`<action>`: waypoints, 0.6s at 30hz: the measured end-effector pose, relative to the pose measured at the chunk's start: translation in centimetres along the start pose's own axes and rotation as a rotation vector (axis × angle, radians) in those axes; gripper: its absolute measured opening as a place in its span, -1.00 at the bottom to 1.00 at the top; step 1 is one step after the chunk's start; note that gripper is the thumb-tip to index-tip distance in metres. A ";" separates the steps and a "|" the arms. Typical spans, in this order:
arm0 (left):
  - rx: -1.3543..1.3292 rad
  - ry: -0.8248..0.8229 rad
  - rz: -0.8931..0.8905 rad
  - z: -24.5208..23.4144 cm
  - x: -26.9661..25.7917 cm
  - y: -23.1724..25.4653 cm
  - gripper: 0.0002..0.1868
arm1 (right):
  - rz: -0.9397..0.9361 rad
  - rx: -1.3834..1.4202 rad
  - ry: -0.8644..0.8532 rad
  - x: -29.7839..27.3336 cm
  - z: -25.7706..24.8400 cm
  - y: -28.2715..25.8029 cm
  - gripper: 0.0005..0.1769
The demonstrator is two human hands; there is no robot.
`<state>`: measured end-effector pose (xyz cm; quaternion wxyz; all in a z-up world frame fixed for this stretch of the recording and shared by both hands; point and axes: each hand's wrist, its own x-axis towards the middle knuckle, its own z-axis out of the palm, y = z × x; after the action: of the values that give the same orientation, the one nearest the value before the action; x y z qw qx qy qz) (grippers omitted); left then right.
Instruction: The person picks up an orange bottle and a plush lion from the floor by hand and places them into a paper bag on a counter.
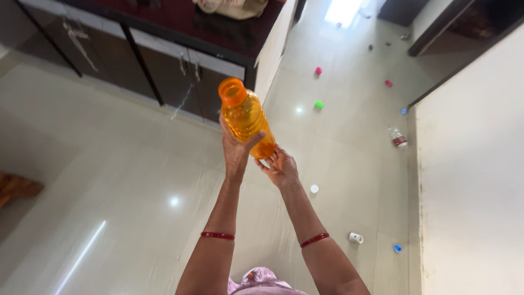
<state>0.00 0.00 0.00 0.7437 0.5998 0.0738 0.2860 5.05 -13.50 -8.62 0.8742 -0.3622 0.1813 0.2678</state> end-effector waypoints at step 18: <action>0.231 -0.266 0.019 14.8 5.9 2.9 0.16 | -0.437 -0.128 -0.316 -3.4 2.2 -20.0 -0.51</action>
<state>10.60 -9.19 8.03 0.6702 0.7146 0.0014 0.2007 14.66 -24.93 5.31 0.9039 -0.4011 -0.0571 0.1372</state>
